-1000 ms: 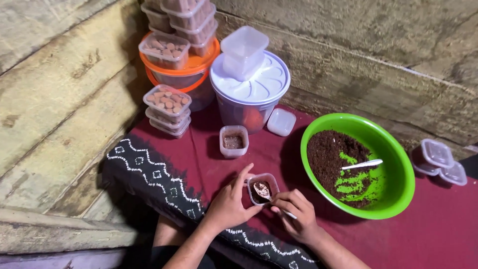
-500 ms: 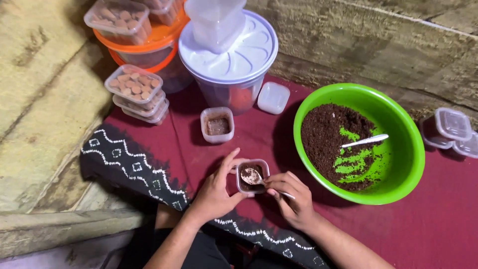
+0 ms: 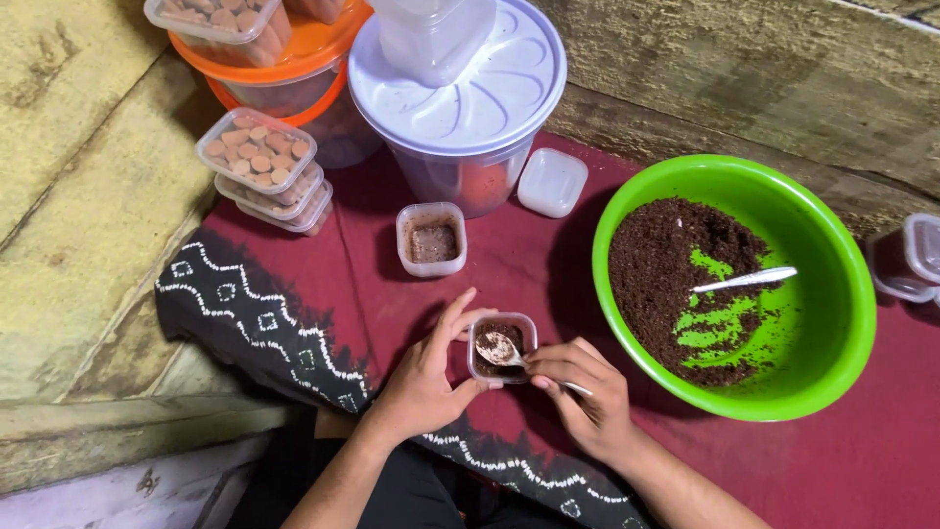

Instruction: The person scoops dark soil from a large green bowl using a spoon and transfers it into small plastic containers. They repeatedly fill the containers and use the spoon to level the soil inside.

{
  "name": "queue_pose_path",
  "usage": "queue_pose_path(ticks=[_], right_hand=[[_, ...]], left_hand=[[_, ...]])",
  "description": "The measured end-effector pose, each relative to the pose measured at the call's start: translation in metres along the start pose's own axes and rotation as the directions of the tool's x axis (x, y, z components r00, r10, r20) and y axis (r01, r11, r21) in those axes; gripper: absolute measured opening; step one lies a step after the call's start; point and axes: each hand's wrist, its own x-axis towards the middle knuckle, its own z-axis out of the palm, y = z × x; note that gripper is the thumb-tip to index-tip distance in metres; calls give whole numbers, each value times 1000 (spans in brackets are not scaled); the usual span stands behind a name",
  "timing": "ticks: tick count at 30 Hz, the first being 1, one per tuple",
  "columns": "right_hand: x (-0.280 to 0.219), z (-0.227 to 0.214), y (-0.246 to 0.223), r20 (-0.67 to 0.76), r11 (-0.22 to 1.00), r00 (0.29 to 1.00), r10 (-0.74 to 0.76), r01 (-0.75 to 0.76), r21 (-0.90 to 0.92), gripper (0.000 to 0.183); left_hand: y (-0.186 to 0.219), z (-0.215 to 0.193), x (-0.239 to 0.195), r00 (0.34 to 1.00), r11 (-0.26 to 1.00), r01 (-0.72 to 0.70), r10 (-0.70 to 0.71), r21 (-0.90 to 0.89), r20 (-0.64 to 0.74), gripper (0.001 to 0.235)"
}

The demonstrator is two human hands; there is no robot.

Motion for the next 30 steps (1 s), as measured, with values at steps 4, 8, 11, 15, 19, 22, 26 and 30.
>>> queue_pose_path(ticks=[4, 8, 11, 15, 19, 22, 26, 30], right_hand=[[-1, 1, 1, -30, 998, 998, -58, 57, -28, 14], [2, 1, 1, 0, 1000, 1000, 1, -1, -17, 15], [0, 0, 1, -11, 1000, 1000, -16, 15, -17, 14], [3, 0, 0, 22, 999, 1000, 3, -1, -49, 15], [2, -1, 0, 10, 999, 1000, 26, -26, -30, 16], [0, -2, 1, -3, 999, 1000, -23, 23, -31, 17], [-1, -1, 4, 15, 999, 999, 42, -42, 3, 15], [-1, -2, 4, -24, 1000, 1000, 17, -18, -3, 16]], left_hand=[[-1, 0, 0, 1000, 1000, -29, 29, -10, 7, 101], [-1, -1, 2, 1000, 999, -2, 3, -32, 27, 99], [-1, -1, 2, 1000, 999, 2, 0, -54, 29, 98], [-7, -1, 0, 999, 999, -37, 38, -24, 37, 97], [-4, -2, 0, 998, 999, -36, 37, -17, 42, 98], [-2, -2, 0, 998, 999, 20, -18, -36, 61, 96], [-3, 0, -1, 999, 997, 35, -34, -68, 24, 96], [-4, -3, -1, 999, 996, -50, 50, -68, -1, 82]])
